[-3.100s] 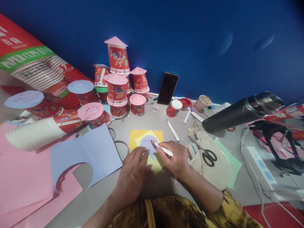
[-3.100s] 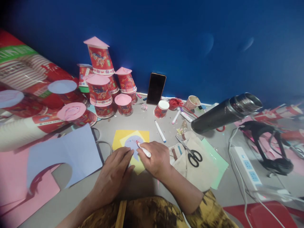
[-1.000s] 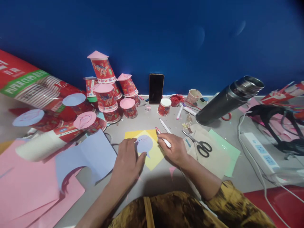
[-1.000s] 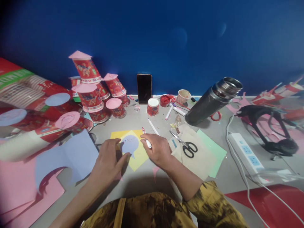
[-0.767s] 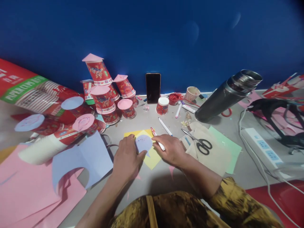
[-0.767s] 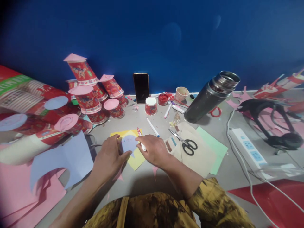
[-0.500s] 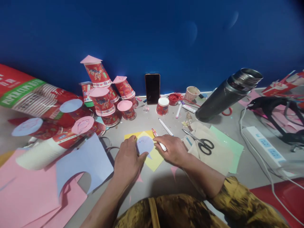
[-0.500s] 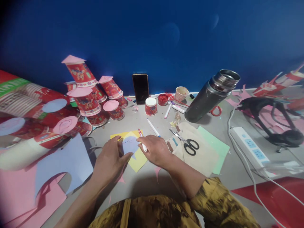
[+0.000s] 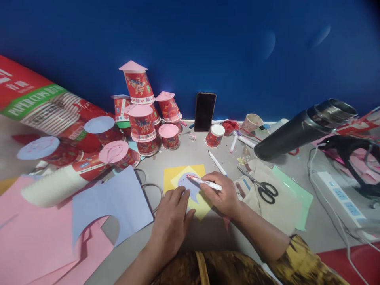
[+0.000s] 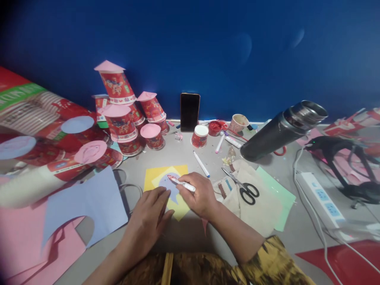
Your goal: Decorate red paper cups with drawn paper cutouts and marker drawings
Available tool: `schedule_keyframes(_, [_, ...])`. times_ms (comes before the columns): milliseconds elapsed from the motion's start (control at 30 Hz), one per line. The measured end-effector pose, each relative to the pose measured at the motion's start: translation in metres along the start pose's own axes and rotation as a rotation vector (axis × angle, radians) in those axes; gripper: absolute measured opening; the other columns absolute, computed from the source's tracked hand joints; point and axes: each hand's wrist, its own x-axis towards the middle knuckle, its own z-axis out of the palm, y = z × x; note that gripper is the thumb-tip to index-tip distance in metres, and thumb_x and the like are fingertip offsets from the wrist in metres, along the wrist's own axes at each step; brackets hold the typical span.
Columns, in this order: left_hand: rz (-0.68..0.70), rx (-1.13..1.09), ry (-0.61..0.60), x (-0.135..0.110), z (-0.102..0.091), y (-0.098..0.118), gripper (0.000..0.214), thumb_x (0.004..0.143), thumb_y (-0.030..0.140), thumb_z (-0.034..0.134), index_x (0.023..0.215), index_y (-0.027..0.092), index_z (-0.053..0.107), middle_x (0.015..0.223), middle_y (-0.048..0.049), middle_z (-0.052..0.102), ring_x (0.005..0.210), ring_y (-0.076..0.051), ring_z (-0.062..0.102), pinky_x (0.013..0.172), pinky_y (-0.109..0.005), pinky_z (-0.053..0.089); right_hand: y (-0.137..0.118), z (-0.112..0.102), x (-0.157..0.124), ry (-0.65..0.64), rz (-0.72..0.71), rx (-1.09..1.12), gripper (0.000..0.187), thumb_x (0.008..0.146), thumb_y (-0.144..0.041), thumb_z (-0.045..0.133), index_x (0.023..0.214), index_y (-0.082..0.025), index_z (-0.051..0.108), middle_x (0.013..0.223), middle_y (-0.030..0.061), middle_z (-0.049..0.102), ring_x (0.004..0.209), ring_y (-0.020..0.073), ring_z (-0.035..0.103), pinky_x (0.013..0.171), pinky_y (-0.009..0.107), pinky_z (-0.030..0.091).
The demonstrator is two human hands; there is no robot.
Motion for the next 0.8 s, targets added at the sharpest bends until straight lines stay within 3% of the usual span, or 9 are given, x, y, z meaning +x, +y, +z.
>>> schedule_keyframes(333, [-0.027,-0.057,-0.047,-0.0025,0.0007,-0.0011,0.045,0.096,0.01,0.06,0.139,0.02,0.052,0.134,-0.0138,0.063,0.107,-0.03,0.06,0.095,-0.052,0.057,0.0013,0.0072,-0.0024,-0.099,-0.164,-0.021,0.017,0.108,-0.032,0.057,0.104,-0.021,0.069,0.085,0.0063,0.08,0.075,0.019,0.073,0.071,0.03,0.057])
schedule_keyframes(800, [-0.035,-0.079,-0.023,-0.0024,0.0014,-0.001,0.043,0.097,0.011,0.06,0.138,0.022,0.054,0.132,-0.0127,0.065,0.107,-0.03,0.061,0.095,-0.05,0.057,0.004,0.0083,-0.0044,-0.216,-0.133,-0.05,0.02,0.109,-0.035,0.055,0.108,-0.022,0.07,0.092,0.0064,0.081,0.08,0.02,0.075,0.075,0.031,0.056])
